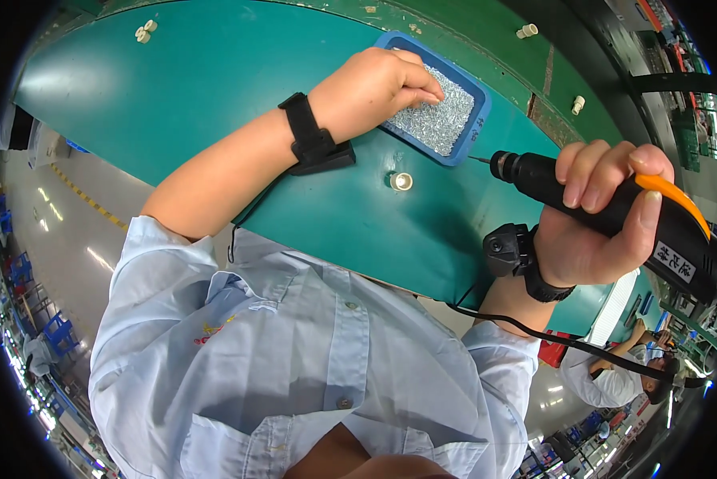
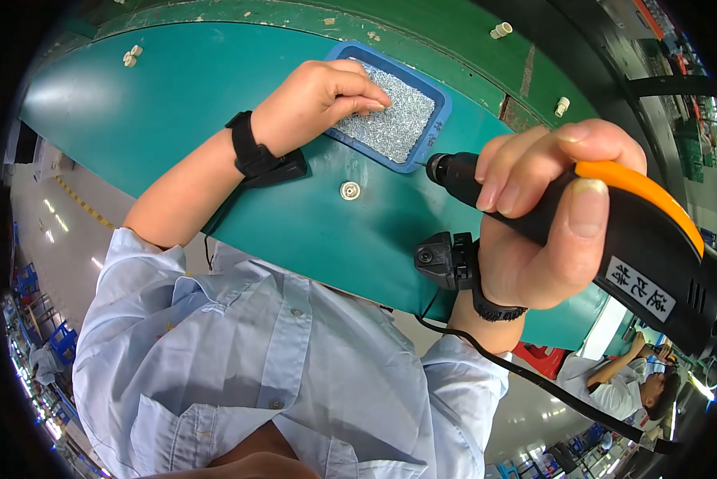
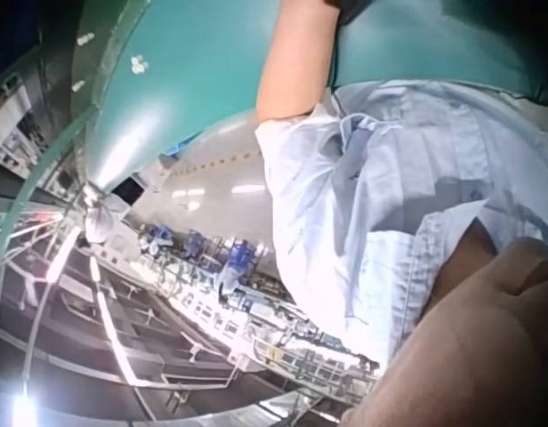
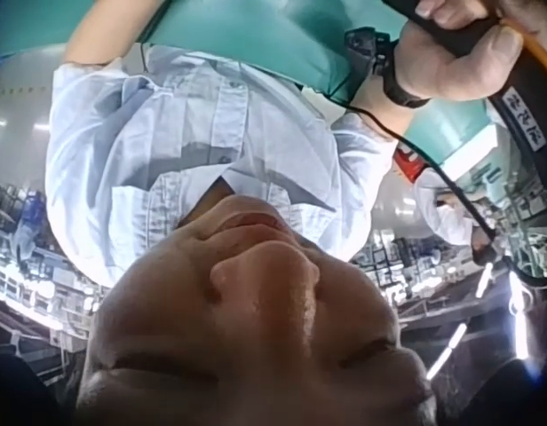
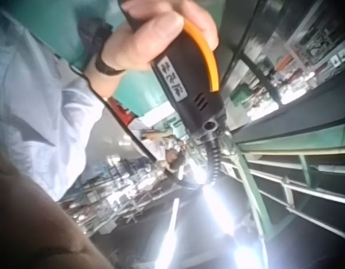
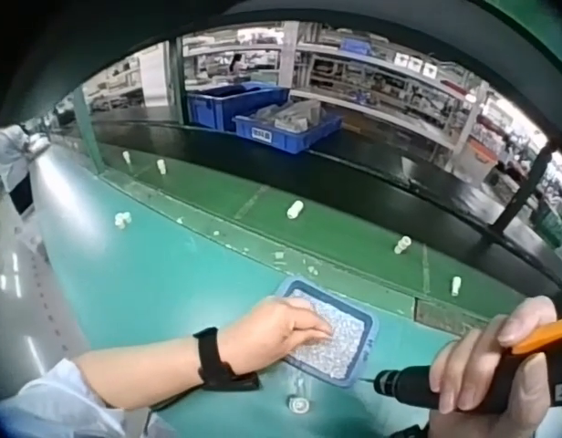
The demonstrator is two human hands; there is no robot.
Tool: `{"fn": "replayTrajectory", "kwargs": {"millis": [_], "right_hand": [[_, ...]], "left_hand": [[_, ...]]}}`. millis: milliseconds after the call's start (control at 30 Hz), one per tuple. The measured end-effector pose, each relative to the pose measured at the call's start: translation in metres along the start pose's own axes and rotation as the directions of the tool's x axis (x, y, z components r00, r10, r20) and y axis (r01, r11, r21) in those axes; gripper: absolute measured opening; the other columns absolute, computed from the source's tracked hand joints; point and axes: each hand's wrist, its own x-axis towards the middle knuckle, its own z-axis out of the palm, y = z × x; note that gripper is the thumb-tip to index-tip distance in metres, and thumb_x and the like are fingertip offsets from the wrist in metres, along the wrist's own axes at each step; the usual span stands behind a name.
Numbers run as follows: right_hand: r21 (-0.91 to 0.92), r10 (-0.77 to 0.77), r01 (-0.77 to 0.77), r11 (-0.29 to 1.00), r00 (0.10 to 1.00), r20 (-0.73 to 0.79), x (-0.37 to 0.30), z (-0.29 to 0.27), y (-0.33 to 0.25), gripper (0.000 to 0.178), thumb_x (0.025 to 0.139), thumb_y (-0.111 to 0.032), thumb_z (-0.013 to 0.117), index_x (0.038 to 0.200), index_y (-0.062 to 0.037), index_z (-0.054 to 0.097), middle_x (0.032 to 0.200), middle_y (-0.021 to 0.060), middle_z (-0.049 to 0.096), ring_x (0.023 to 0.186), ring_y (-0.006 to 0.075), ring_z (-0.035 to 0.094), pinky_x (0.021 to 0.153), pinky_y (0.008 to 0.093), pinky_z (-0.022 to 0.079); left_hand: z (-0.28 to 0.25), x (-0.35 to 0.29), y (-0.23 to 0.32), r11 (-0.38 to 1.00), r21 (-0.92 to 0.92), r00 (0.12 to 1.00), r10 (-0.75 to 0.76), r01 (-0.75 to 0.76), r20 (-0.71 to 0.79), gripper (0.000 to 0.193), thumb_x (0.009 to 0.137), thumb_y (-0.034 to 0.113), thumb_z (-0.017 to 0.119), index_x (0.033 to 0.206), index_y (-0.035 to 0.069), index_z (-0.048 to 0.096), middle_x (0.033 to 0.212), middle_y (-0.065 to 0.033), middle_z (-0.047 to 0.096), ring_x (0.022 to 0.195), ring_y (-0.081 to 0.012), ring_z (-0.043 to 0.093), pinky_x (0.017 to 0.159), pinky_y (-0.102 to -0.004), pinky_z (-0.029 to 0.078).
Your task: Assembling electronic components using an electric screwdriver to drive screws into plastic parts.
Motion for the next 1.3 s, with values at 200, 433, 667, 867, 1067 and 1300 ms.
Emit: {"fn": "replayTrajectory", "kwargs": {"millis": [200, 433, 667, 867, 1067, 1300], "right_hand": [[0.128, 0.029, -0.026, 0.991, 0.999, -0.017, -0.004, 0.013, -0.015, 0.037, 0.088, -0.037, 0.047, 0.102, -0.0036, 0.05, 0.063, -0.0008, 0.045, 0.052, 0.0094, 0.042, 0.054, 0.0264, 0.034], [0.177, 0.014, -0.047, 0.983, 0.983, 0.18, -0.013, 0.019, -0.02, 0.038, 0.085, -0.041, 0.053, 0.103, -0.0066, 0.049, 0.066, -0.0019, 0.048, 0.055, 0.0082, 0.046, 0.054, 0.0233, 0.034], [0.18, 0.028, -0.062, 0.982, 0.982, 0.189, -0.018, 0.023, -0.019, 0.036, 0.086, -0.04, 0.053, 0.102, -0.0081, 0.048, 0.066, -0.0018, 0.049, 0.055, 0.0082, 0.047, 0.054, 0.0231, 0.034], [0.147, 0.037, -0.068, 0.987, 0.978, 0.204, -0.016, 0.026, -0.014, 0.037, 0.086, -0.04, 0.053, 0.103, -0.0082, 0.048, 0.066, -0.0023, 0.049, 0.055, 0.0081, 0.047, 0.055, 0.0231, 0.035], [0.141, 0.1, -0.132, 0.981, 0.971, 0.215, -0.014, 0.029, -0.017, 0.037, 0.087, -0.041, 0.051, 0.105, -0.0083, 0.048, 0.066, -0.0032, 0.048, 0.054, 0.0078, 0.046, 0.054, 0.0228, 0.034], [0.085, 0.053, -0.076, 0.993, 0.969, 0.243, -0.021, 0.034, -0.011, 0.038, 0.088, -0.041, 0.049, 0.105, -0.0066, 0.047, 0.063, -0.0011, 0.047, 0.051, 0.0087, 0.045, 0.051, 0.0238, 0.034]], "left_hand": [[0.002, -0.024, 0.043, 0.952, -0.283, 0.993, -0.108, 0.116, 0.047, 0.012, 0.077, 0.007, 0.067, 0.088, 0.004, 0.068, 0.082, -0.0075, 0.063, 0.067, -0.0219, 0.061, 0.062, -0.0309, 0.049], [0.001, -0.042, 0.053, 0.899, -0.378, 0.972, -0.175, 0.222, 0.154, 0.01, 0.073, 0.002, 0.07, 0.082, 0.004, 0.068, 0.082, -0.0043, 0.061, 0.08, -0.016, 0.059, 0.07, -0.0269, 0.047], [0.004, -0.048, 0.052, 0.913, -0.383, 0.99, -0.133, 0.144, 0.054, 0.01, 0.069, 0.004, 0.074, 0.076, 0.006, 0.068, 0.079, -0.0017, 0.057, 0.081, -0.0144, 0.054, 0.072, -0.0275, 0.043], [0.0, -0.047, 0.053, 0.94, -0.316, 0.992, -0.118, 0.127, 0.046, 0.011, 0.067, 0.01, 0.075, 0.073, 0.007, 0.067, 0.077, -0.0024, 0.057, 0.079, -0.0184, 0.055, 0.075, -0.0299, 0.043], [0.008, -0.051, 0.051, 0.901, -0.409, 0.989, -0.121, 0.148, 0.09, 0.014, 0.065, 0.015, 0.076, 0.071, 0.007, 0.066, 0.077, -0.0031, 0.057, 0.081, -0.0206, 0.054, 0.078, -0.0321, 0.042], [0.01, -0.051, 0.052, 0.961, -0.277, 0.999, -0.005, 0.019, 0.051, 0.02, 0.064, 0.008, 0.078, 0.079, 0.007, 0.065, 0.081, -0.0012, 0.058, 0.086, -0.0175, 0.053, 0.078, -0.031, 0.041]]}}
